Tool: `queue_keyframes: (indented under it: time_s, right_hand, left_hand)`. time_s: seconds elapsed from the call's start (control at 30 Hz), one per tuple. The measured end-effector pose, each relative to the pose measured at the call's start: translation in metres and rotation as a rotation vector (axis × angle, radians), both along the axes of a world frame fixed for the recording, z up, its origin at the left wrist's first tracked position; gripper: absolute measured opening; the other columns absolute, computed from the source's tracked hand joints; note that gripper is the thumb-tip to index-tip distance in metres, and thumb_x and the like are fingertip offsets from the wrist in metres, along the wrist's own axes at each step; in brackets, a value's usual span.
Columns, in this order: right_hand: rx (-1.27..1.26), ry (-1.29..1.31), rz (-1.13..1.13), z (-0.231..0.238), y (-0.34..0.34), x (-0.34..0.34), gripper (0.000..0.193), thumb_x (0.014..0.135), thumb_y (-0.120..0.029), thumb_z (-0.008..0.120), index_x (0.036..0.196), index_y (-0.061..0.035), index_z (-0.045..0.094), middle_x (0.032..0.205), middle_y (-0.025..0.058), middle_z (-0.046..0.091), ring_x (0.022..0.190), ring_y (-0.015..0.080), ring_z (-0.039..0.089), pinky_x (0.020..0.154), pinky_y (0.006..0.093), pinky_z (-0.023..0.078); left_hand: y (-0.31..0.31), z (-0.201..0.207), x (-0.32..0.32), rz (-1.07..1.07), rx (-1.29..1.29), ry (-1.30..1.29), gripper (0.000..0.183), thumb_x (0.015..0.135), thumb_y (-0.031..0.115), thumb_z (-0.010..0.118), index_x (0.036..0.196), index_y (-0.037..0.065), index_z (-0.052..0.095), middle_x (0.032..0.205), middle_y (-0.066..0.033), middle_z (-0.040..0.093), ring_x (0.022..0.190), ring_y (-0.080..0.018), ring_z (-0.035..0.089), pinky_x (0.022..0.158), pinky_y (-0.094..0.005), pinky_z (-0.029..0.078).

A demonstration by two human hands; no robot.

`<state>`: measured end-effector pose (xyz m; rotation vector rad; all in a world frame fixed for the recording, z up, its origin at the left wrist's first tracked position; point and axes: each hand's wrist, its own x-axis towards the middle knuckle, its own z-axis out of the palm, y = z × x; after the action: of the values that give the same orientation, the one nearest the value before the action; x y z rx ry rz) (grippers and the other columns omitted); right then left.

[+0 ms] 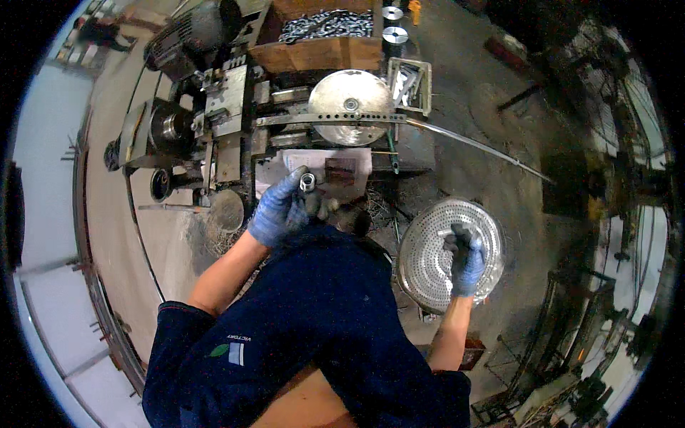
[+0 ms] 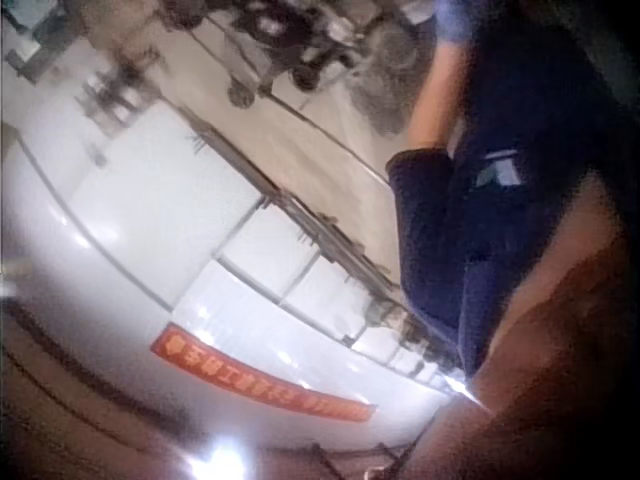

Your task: The person operates a metal lathe by moving levers and handles to machine small cylindrical parts. They use a brush to clean the machine components, pick up finished parts by hand, and place them into a wooden crate filled with similar items.

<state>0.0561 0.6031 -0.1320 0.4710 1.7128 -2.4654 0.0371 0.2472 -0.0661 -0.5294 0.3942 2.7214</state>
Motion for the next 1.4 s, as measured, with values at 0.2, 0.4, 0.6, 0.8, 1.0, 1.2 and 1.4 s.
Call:
queue_keyframes:
  time_s: [0.2, 0.4, 0.6, 0.8, 1.0, 1.2, 1.4]
  right_hand:
    - [-0.242, 0.395, 0.079, 0.115, -0.101, -0.029, 0.060, 0.076, -0.057, 0.044, 0.087, 0.0002, 0.061, 0.080, 0.0204, 0.058, 0.045, 0.0188, 0.050, 0.039, 0.0247, 0.038]
    - [-0.134, 0.441, 0.530, 0.149, -0.152, -0.048, 0.048, 0.073, -0.040, 0.055, 0.092, 0.0036, 0.061, 0.089, 0.0149, 0.061, 0.083, 0.0229, 0.059, 0.075, 0.0328, 0.046]
    - [0.113, 0.648, 0.611, 0.154, -0.177, -0.047, 0.040, 0.072, -0.033, 0.056, 0.092, 0.0015, 0.061, 0.090, 0.0148, 0.062, 0.083, 0.0245, 0.060, 0.076, 0.0308, 0.045]
    - [0.501, 0.850, 0.712, 0.163, -0.184, -0.050, 0.031, 0.066, -0.019, 0.057, 0.093, -0.0034, 0.062, 0.093, 0.0133, 0.061, 0.080, 0.0251, 0.061, 0.073, 0.0300, 0.046]
    - [0.444, 0.897, 0.714, 0.157, -0.182, -0.056, 0.032, 0.062, -0.012, 0.058, 0.093, -0.0052, 0.063, 0.093, 0.0131, 0.061, 0.085, 0.0263, 0.060, 0.076, 0.0300, 0.046]
    - [0.442, 0.885, 0.671, 0.144, -0.180, -0.049, 0.032, 0.062, -0.010, 0.059, 0.094, -0.0070, 0.063, 0.093, 0.0133, 0.061, 0.089, 0.0272, 0.059, 0.079, 0.0321, 0.045]
    - [0.468, 0.872, 0.651, 0.142, -0.178, -0.045, 0.029, 0.063, -0.009, 0.060, 0.093, -0.0073, 0.063, 0.096, 0.0135, 0.060, 0.092, 0.0270, 0.058, 0.080, 0.0326, 0.045]
  left_hand:
    - [0.021, 0.037, 0.001, -0.132, -0.089, 0.030, 0.024, 0.086, 0.026, 0.049, 0.091, 0.003, 0.054, 0.080, -0.0066, 0.059, 0.071, -0.0150, 0.058, 0.073, -0.0289, 0.048]
    - [0.008, 0.039, 0.014, -0.164, -0.395, 0.181, 0.028, 0.086, 0.029, 0.048, 0.094, 0.003, 0.053, 0.079, -0.0091, 0.059, 0.072, -0.0188, 0.059, 0.071, -0.0306, 0.048]
    - [-0.001, 0.063, 0.022, -0.146, -0.388, 0.252, 0.033, 0.084, 0.031, 0.049, 0.098, 0.001, 0.053, 0.084, -0.0124, 0.060, 0.072, -0.0198, 0.061, 0.068, -0.0301, 0.048]
    - [-0.001, 0.058, 0.027, -0.087, -0.365, 0.146, 0.032, 0.084, 0.031, 0.050, 0.092, 0.001, 0.056, 0.079, -0.0115, 0.061, 0.067, -0.0162, 0.060, 0.061, -0.0256, 0.046]
    - [-0.012, 0.037, 0.028, -0.124, -0.578, 0.206, 0.028, 0.085, 0.028, 0.050, 0.081, 0.001, 0.059, 0.069, -0.0093, 0.061, 0.060, -0.0123, 0.057, 0.054, -0.0219, 0.042]
    - [0.001, 0.050, 0.024, -0.041, -0.383, 0.128, 0.026, 0.085, 0.025, 0.051, 0.085, 0.000, 0.057, 0.073, -0.0102, 0.061, 0.064, -0.0138, 0.059, 0.058, -0.0238, 0.045]
    - [-0.008, 0.025, 0.023, -0.126, -0.463, 0.168, 0.027, 0.084, 0.025, 0.052, 0.092, 0.000, 0.055, 0.077, -0.0098, 0.061, 0.067, -0.0171, 0.060, 0.062, -0.0254, 0.047]
